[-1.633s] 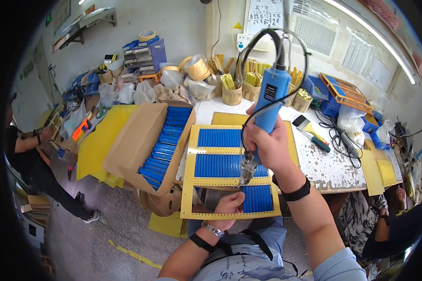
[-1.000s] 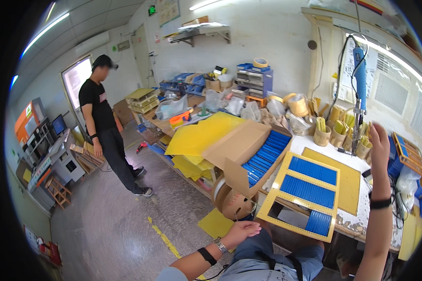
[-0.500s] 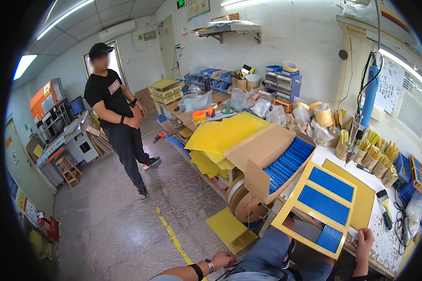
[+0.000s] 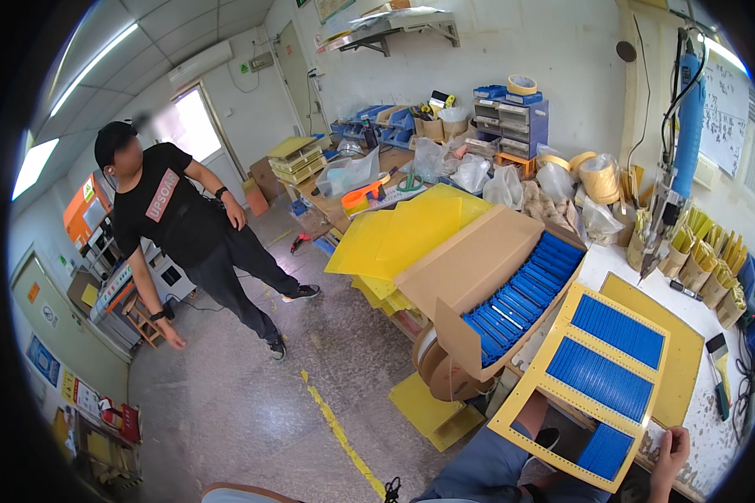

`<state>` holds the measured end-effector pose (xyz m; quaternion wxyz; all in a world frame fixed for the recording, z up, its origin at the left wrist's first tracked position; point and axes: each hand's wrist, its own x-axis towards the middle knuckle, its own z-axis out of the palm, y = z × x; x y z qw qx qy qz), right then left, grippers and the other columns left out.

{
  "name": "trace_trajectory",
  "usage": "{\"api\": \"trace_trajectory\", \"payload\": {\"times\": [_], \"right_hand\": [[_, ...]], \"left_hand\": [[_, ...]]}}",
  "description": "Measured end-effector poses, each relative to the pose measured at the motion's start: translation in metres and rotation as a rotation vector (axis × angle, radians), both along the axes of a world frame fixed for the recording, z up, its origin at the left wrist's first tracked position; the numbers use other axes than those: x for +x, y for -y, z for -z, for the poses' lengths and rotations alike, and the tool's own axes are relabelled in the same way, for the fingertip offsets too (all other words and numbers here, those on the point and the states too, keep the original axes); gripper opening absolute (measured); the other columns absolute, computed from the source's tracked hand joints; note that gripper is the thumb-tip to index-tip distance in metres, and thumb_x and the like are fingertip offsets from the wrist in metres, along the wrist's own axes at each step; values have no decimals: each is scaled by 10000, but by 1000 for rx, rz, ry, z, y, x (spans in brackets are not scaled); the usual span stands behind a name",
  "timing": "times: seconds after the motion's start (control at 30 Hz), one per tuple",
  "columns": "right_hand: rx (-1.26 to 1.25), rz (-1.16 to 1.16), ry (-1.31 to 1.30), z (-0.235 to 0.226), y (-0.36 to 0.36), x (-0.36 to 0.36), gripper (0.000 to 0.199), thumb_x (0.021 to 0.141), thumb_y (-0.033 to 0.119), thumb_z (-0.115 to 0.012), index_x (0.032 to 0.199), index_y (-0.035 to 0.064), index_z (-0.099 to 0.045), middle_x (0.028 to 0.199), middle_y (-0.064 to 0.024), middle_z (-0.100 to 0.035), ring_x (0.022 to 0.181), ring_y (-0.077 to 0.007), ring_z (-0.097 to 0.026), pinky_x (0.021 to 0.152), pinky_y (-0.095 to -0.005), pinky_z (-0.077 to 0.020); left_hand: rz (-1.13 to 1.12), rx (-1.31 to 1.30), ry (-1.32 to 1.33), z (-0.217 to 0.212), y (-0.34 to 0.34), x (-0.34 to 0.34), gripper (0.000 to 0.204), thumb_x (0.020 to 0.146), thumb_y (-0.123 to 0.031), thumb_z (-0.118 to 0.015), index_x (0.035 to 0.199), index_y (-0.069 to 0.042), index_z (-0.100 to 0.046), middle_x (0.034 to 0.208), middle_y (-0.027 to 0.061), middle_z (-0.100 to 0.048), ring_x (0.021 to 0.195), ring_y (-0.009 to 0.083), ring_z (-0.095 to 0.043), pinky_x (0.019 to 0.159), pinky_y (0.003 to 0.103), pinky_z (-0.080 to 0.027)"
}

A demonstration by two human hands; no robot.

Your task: The recorder is assembling cylindrical battery cells into a yellow frame using an electric screwdriver.

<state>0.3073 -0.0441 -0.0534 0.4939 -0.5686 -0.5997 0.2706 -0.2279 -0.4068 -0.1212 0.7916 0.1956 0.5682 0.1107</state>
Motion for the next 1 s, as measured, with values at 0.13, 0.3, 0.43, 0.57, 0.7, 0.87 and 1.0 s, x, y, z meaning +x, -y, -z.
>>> {"api": "trace_trajectory", "payload": {"times": [0.13,0.3,0.43,0.57,0.7,0.87,1.0], "right_hand": [[-25,-24,32,-4,2,-5,47,1012,65,-553,983,28,-550,832,47,-460,725,-36,-382,632,-206,-318],[-1,-32,55,-7,5,-12,64,1000,85,-571,1015,25,-552,818,35,-468,705,-48,-408,611,-220,-341],[32,-29,327,-29,11,-13,237,1022,199,-624,1128,-12,-644,993,-107,-677,845,-189,-615,760,-322,-524],[-36,-6,303,-28,15,-12,214,1001,154,-653,1132,-14,-630,1007,-89,-652,885,-188,-600,808,-318,-513],[-53,-80,264,-40,17,-23,192,997,100,-640,1154,-5,-609,1060,-86,-630,870,-173,-583,784,-306,-503],[-139,-94,324,-35,16,-13,220,994,95,-638,1194,16,-594,1104,-91,-612,893,-160,-568,775,-292,-488],[-76,-102,331,-46,10,-20,269,976,96,-662,1223,24,-583,1116,-91,-606,914,-177,-578,793,-312,-502]], "left_hand": [[-39,-8,-34,-8,-7,-2,480,1031,-416,-504,782,-39,-665,587,56,-614,506,203,-569,533,370,-497],[-75,7,-57,-18,-13,-8,477,1031,-415,-506,782,-40,-663,588,56,-613,505,201,-566,531,367,-495],[-97,26,-76,-25,-33,-12,475,1031,-414,-507,781,-41,-662,588,56,-612,504,199,-564,529,364,-493],[-105,14,-96,-34,-58,-15,473,1031,-413,-509,781,-41,-661,589,55,-610,504,198,-561,527,362,-491],[-106,-4,-115,-50,-94,-23,471,1031,-412,-510,781,-42,-660,589,55,-609,503,196,-559,526,360,-489],[-124,-17,-143,-87,-133,-36,468,1031,-411,-512,781,-43,-658,590,55,-608,502,194,-556,523,356,-486],[-170,-6,-165,-132,-144,-57,466,1031,-410,-514,781,-43,-657,590,55,-607,501,192,-554,522,354,-484]]}}
